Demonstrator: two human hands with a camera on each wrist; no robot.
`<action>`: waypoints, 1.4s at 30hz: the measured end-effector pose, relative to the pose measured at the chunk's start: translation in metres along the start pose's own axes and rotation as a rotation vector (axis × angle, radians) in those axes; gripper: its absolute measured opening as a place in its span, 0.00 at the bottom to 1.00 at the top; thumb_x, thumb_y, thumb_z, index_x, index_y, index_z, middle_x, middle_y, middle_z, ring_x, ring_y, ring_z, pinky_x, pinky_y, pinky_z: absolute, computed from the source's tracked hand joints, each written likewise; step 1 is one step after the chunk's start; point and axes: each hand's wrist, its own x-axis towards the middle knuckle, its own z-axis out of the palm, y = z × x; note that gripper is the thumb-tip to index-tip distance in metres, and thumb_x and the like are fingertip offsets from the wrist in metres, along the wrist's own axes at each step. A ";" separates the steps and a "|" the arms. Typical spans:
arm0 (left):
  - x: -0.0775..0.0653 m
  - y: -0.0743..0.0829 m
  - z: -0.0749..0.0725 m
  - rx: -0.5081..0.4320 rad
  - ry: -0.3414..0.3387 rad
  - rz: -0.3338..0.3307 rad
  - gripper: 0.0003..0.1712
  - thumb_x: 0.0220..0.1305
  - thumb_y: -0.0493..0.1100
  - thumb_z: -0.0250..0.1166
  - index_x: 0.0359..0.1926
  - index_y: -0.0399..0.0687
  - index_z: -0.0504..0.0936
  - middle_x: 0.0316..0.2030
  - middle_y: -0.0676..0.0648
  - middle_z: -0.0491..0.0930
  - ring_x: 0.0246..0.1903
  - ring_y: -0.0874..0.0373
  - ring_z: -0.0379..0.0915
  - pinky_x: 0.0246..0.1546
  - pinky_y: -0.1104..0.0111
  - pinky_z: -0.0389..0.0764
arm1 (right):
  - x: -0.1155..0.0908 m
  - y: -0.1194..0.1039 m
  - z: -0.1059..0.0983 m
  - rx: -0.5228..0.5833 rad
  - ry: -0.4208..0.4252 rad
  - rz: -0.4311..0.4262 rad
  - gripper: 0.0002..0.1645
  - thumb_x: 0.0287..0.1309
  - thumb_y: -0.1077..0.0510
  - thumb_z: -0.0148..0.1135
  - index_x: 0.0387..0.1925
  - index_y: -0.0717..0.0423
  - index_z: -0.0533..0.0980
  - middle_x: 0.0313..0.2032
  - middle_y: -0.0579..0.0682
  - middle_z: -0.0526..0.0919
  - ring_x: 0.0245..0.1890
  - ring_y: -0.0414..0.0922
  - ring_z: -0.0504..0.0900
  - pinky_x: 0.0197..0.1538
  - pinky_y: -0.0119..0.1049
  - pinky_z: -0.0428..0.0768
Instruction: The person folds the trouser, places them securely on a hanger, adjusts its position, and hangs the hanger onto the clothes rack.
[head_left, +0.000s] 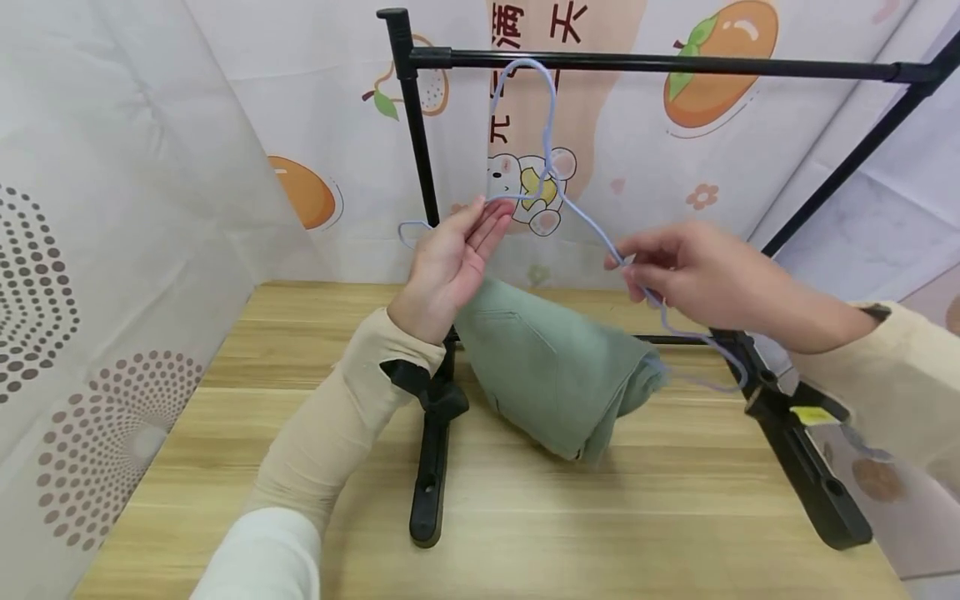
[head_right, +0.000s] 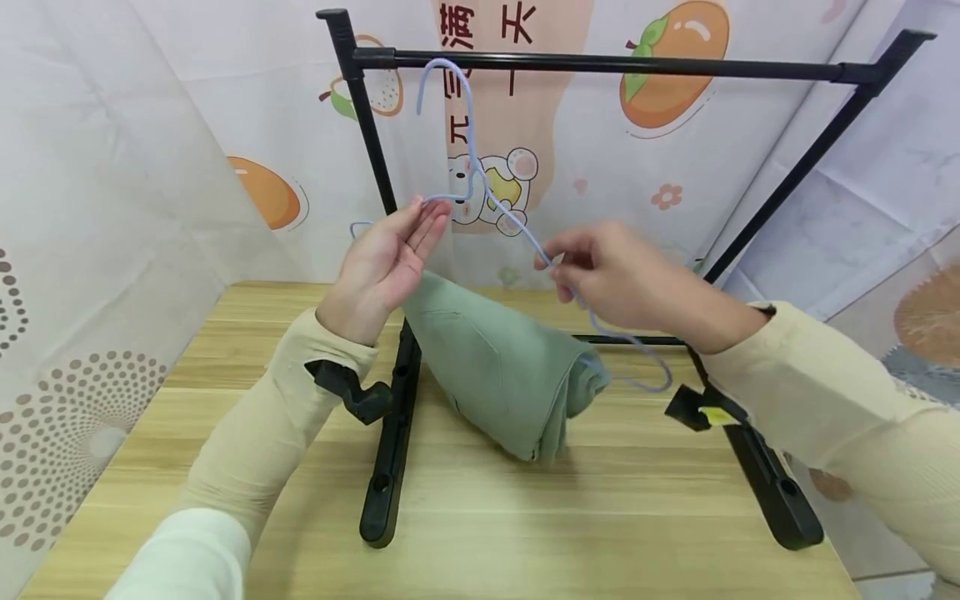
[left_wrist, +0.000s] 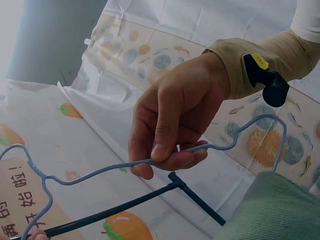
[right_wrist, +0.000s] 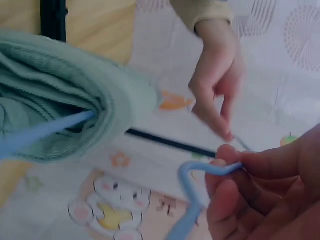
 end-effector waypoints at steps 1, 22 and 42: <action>0.001 -0.001 0.003 -0.012 0.014 0.017 0.09 0.71 0.34 0.55 0.34 0.35 0.78 0.31 0.40 0.84 0.43 0.51 0.84 0.50 0.69 0.82 | 0.002 0.002 -0.003 -0.027 0.012 0.004 0.14 0.70 0.62 0.50 0.50 0.58 0.79 0.25 0.47 0.80 0.19 0.40 0.70 0.20 0.33 0.65; 0.050 -0.017 0.047 -0.037 0.117 0.089 0.14 0.70 0.34 0.56 0.52 0.32 0.79 0.57 0.36 0.79 0.58 0.50 0.77 0.52 0.72 0.80 | 0.048 0.050 -0.023 -0.419 0.355 -0.116 0.16 0.68 0.65 0.52 0.53 0.65 0.78 0.41 0.65 0.85 0.35 0.57 0.79 0.43 0.54 0.78; 0.107 -0.005 0.051 -0.166 -0.159 -0.036 0.18 0.71 0.29 0.48 0.58 0.29 0.72 0.64 0.38 0.73 0.66 0.48 0.69 0.68 0.65 0.66 | 0.104 0.088 -0.055 -0.370 0.469 0.045 0.21 0.72 0.58 0.45 0.57 0.60 0.78 0.51 0.66 0.82 0.39 0.59 0.76 0.38 0.41 0.69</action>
